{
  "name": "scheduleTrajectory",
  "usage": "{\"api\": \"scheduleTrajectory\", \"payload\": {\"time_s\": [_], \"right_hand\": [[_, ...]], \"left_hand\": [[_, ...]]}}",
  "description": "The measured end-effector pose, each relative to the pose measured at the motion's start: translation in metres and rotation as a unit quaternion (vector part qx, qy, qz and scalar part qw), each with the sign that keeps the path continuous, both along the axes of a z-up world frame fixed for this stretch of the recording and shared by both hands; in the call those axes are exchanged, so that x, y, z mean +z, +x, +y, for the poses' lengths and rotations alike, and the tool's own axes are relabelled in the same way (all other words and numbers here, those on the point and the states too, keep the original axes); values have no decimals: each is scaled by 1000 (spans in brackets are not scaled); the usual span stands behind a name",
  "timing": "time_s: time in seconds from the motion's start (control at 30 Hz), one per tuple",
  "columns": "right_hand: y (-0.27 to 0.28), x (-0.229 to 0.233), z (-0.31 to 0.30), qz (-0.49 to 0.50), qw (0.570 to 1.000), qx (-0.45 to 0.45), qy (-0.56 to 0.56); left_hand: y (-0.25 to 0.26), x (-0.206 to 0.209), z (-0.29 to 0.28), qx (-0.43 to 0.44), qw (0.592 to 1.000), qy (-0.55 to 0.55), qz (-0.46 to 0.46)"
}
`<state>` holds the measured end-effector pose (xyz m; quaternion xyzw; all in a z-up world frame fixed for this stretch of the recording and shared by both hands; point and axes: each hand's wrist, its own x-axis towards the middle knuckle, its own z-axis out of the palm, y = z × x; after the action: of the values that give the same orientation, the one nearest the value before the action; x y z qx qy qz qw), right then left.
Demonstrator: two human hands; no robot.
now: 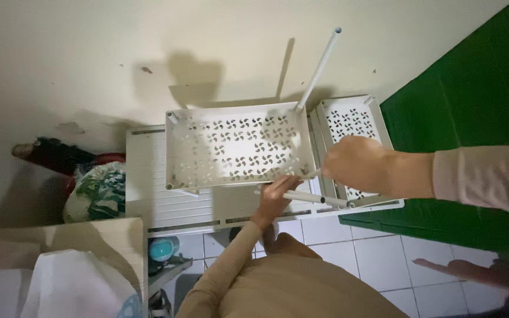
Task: The person assembles a white plastic shelving unit by inserting vertical poles into the corners of perforated trays and stacking them. They handle the trays and poles by hand, aligning and securing each layer to build a multi-tiered structure.
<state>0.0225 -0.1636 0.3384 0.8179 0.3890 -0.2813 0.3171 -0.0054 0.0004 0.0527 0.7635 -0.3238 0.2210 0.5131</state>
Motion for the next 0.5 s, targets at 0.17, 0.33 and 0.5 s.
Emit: {"api": "scheduleTrajectory", "payload": {"time_s": [0.17,0.33,0.5], "right_hand": [[3,2,5,-2,1000,25,7],[2,5,6,-14,997,70,-4],[-9,19,9,-46,991,120,-28]], "left_hand": [[-1,2,4,-5,999,24,21],[3,5,-2,-10,1000,15,3],[-1,13,12,-22,997,35,58]]}}
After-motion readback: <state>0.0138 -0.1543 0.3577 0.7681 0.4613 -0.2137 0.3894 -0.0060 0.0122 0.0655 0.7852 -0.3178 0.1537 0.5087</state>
